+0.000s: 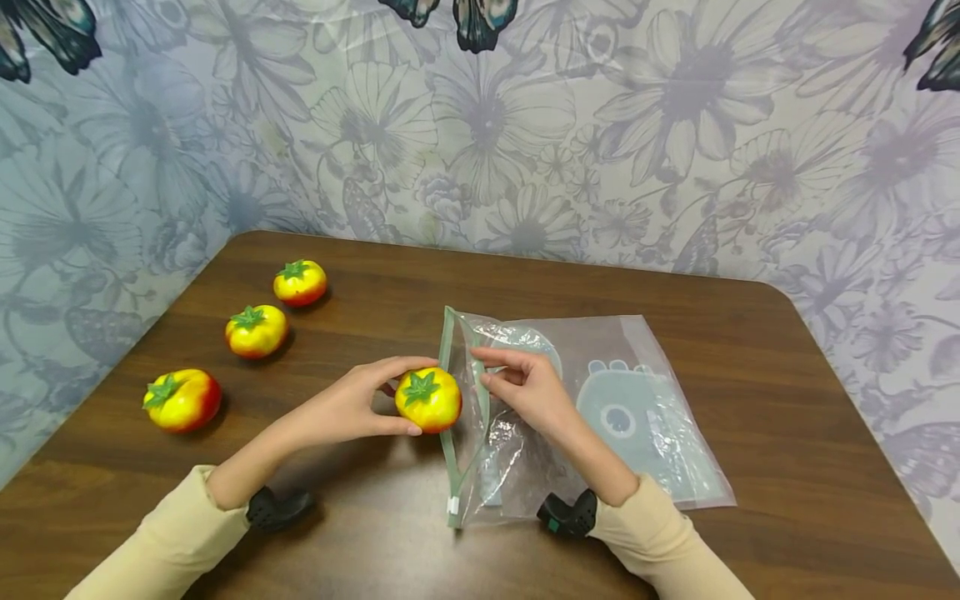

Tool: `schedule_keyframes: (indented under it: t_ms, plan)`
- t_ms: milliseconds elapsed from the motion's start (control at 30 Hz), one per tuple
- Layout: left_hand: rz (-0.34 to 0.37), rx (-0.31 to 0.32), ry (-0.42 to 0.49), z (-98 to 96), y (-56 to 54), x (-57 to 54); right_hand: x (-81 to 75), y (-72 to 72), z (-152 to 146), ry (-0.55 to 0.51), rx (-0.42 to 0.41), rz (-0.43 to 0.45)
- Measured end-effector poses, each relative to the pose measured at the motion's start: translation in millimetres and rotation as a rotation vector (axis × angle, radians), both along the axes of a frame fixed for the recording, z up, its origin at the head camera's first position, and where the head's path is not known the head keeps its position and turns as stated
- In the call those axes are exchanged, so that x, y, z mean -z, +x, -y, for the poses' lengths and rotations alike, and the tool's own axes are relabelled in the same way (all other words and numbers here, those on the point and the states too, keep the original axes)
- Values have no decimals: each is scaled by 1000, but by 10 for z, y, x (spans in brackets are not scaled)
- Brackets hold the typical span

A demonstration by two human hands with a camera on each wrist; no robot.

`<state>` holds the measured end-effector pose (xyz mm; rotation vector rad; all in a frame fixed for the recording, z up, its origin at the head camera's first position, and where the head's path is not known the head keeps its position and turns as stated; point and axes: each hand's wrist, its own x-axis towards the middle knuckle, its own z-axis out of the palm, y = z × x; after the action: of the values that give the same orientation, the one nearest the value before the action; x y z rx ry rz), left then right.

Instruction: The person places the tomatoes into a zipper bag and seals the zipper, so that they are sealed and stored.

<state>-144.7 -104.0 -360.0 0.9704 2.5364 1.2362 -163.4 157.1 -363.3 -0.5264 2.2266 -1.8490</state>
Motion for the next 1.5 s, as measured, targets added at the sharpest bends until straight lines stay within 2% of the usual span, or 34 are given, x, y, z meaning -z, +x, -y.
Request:
schedule_keyframes:
  t_ms: [367,700,1000,1133,1233,1367,1500]
  plan:
    - [-32,-7,-70,-116,-66,133,14,-8,10,11,-5,8]
    - [-58,-21,-183,-203,-30,125,2,13,12,16,-9,3]
    - [-78,-41,-221,-254,-26,110,47,28,38,-8,-32,-26]
    - [-94,-33,-226,-207,3,105,57,54,42,-1,-22,-29]
    - [-105,-55,-197,-116,51,88,57,72,49,5,-22,-30]
    - [-98,-122,-77,-15,115,86,55,93,59,11,-14,-23]
    - [-78,-161,8,-17,146,127,48,113,68,10,-3,-17]
